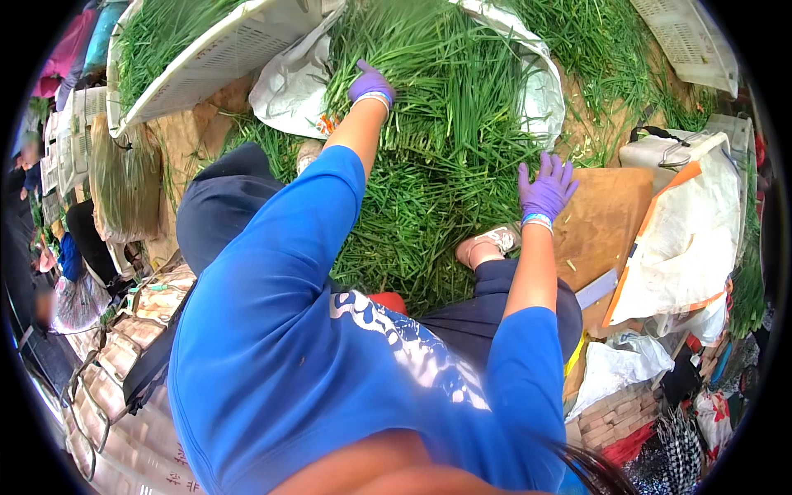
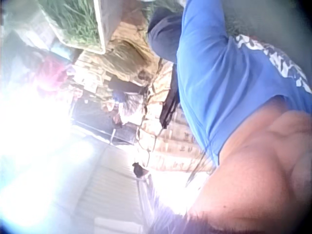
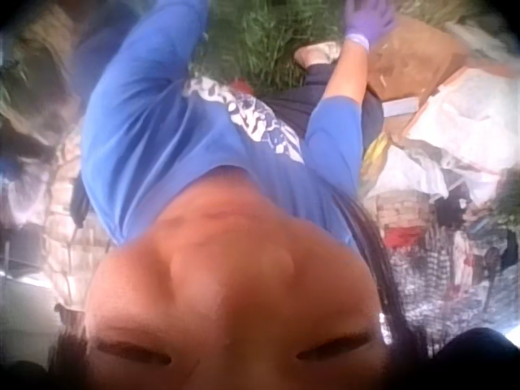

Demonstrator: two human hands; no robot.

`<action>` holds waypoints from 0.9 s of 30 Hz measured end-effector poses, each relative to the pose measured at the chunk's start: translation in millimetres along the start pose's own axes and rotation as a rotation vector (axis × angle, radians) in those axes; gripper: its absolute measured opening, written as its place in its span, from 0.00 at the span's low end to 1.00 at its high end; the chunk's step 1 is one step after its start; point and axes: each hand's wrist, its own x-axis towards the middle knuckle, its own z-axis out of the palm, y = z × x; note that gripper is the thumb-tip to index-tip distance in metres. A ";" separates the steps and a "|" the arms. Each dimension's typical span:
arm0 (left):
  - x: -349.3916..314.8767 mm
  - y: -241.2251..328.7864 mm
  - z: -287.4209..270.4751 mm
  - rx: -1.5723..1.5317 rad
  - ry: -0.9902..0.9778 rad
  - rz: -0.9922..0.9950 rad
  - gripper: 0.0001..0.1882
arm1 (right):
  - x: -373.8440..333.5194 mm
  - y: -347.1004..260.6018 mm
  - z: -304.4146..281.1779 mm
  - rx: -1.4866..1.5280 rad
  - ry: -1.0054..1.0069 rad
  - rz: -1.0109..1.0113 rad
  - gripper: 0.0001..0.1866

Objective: The person sorts, trims, and bundles green vegetables. They use a knife to cut the roots off bunches of chives and then place them into bundles.

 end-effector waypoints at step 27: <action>-10.9 -32.6 -28.4 -1.117 -0.809 0.342 0.05 | -91.5 -71.8 -33.5 0.876 -0.511 0.131 0.30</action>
